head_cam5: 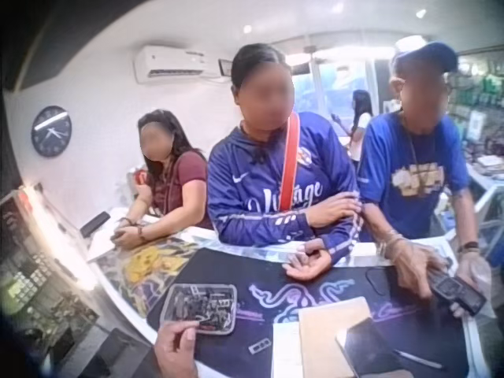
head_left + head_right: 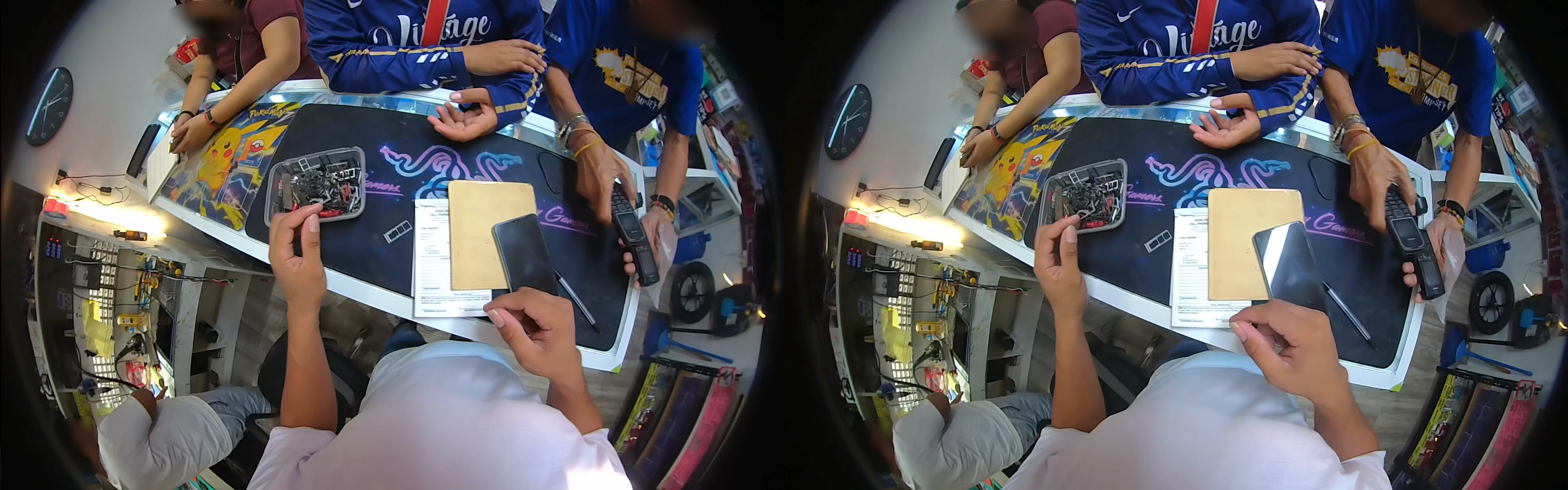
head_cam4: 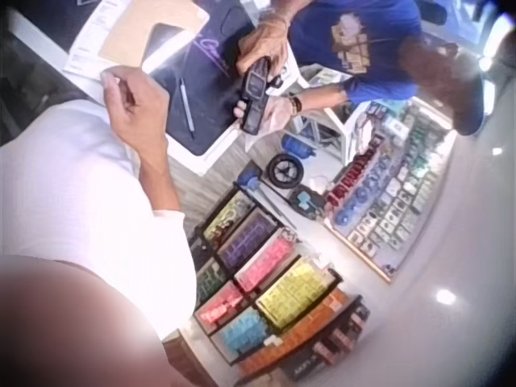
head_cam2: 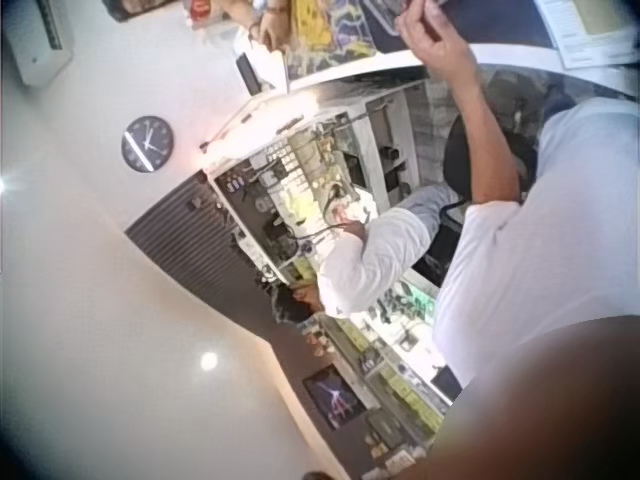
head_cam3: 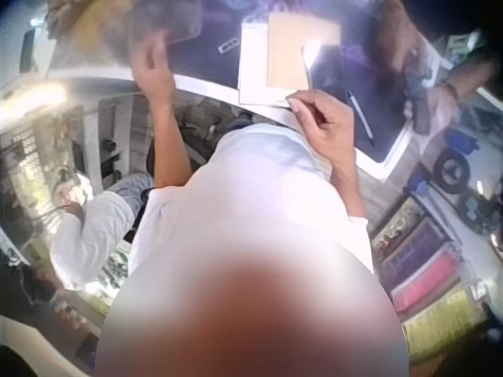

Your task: The person handles a smartphone and small electronic components at a service counter. They repeatedly pick up and inspect a SIM tray and other small parts from a container, then place them back. The person also briefly handles a SIM ejector tool and interacts with a coworker.

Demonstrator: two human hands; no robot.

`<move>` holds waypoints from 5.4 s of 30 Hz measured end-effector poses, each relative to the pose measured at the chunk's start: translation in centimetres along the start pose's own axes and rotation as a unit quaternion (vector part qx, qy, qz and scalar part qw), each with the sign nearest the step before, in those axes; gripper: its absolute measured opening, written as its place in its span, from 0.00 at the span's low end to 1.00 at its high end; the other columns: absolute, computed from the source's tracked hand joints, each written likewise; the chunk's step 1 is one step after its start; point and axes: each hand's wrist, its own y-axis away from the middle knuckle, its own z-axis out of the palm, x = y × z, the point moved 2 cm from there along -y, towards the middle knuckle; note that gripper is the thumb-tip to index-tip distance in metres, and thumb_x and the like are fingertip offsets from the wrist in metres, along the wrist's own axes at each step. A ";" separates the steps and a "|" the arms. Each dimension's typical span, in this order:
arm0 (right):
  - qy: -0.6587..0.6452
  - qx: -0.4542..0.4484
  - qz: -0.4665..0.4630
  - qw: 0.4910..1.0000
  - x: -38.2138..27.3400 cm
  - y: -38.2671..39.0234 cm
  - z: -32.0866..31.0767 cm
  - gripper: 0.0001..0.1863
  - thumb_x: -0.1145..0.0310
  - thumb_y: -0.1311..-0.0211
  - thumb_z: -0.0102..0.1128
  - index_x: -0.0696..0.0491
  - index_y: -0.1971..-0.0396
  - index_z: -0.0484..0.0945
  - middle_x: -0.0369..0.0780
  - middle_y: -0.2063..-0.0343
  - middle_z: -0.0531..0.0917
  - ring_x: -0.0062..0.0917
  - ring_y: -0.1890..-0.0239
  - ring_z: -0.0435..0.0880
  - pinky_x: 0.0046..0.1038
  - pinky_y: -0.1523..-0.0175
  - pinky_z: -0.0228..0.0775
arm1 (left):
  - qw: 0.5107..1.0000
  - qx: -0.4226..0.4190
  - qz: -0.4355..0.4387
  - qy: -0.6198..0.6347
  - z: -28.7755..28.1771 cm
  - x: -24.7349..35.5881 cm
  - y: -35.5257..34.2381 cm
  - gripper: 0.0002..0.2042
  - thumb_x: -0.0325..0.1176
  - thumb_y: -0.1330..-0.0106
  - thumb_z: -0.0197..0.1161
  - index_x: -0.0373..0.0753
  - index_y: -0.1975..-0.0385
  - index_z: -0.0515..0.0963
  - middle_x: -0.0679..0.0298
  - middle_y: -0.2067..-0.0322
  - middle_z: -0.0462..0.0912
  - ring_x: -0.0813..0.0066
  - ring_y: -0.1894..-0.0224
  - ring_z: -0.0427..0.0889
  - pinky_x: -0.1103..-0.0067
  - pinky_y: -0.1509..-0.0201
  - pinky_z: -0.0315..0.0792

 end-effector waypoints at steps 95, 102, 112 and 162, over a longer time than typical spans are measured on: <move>0.086 0.089 0.092 0.988 0.9 -16.2 14.2 0.10 0.74 0.28 0.68 0.59 0.51 0.88 0.40 0.66 0.89 0.17 0.69 0.86 0.21 0.64 0.75 | 0.903 -0.374 0.169 -0.128 3.0 -4.1 -11.9 0.14 0.32 0.41 0.78 0.45 0.55 0.86 0.64 0.51 0.82 0.54 0.37 0.73 0.60 0.32 0.64; 0.090 0.108 0.075 0.987 1.0 -16.2 14.1 0.10 0.70 0.31 0.71 0.56 0.54 0.88 0.41 0.67 0.89 0.24 0.74 0.84 0.25 0.67 0.74 | 0.892 -0.410 0.155 -0.105 2.9 -4.3 -12.5 0.10 0.30 0.39 0.75 0.42 0.58 0.84 0.60 0.51 0.82 0.51 0.36 0.72 0.60 0.29 0.63; 0.090 0.101 0.077 0.988 1.0 -16.1 13.8 0.10 0.69 0.31 0.71 0.57 0.54 0.88 0.41 0.64 0.90 0.25 0.74 0.83 0.25 0.68 0.72 | 0.882 -0.416 0.176 -0.137 3.4 -3.7 -12.5 0.12 0.29 0.42 0.76 0.43 0.58 0.84 0.61 0.50 0.80 0.51 0.35 0.71 0.60 0.29 0.63; -0.201 0.075 0.063 0.975 -4.2 -20.4 16.4 0.10 0.67 0.24 0.69 0.59 0.53 0.87 0.33 0.68 0.88 0.07 0.68 0.80 0.12 0.65 0.68 | 0.944 -0.235 0.082 0.216 -1.8 -5.4 -13.5 0.11 0.29 0.39 0.78 0.43 0.57 0.87 0.66 0.60 0.83 0.62 0.47 0.78 0.64 0.32 0.68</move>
